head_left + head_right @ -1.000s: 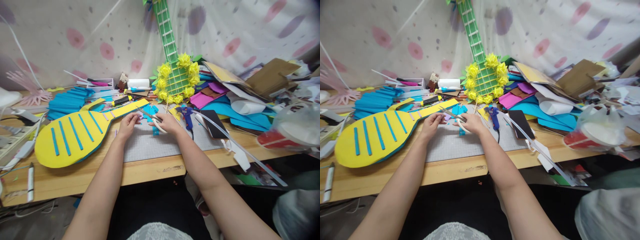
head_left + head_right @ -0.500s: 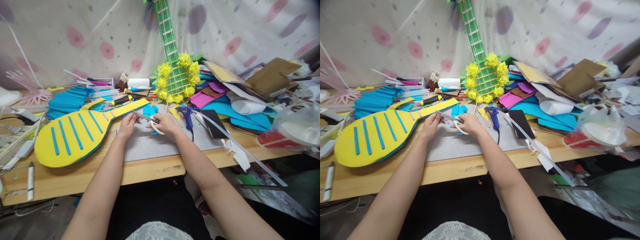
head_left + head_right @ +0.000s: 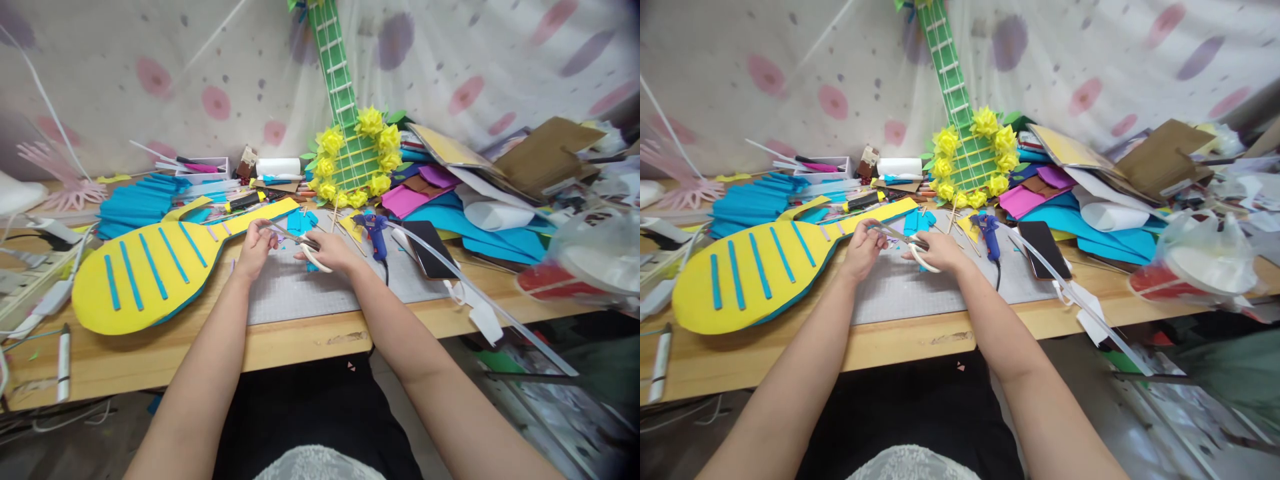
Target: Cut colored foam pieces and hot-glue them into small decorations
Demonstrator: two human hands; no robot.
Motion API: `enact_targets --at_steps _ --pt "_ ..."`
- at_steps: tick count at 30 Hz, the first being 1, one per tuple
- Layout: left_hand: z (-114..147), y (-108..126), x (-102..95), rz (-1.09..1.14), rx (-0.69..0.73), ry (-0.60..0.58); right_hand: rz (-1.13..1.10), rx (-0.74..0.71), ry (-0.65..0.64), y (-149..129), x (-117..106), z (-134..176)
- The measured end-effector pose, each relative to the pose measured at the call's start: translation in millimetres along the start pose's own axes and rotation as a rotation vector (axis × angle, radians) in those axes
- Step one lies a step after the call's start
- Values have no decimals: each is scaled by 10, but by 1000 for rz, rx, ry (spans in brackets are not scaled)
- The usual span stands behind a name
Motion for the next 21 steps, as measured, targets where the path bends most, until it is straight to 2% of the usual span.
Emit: enact_targets --at_steps 14,21 --pt "10 38 33 27 -3 -25 58 37 65 -39 -2 -7" --pt "15 33 31 48 -41 -12 1 38 78 -36 -34 4"
Point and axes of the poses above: each hand's wrist, its own z-axis away from the middle knuckle, its own x-axis out of the palm, y = z × x, the point moved 2 cm from there along -z, towards the middle knuckle, and after that the axes turned 2 degrees about y, right-handed, at the moved point
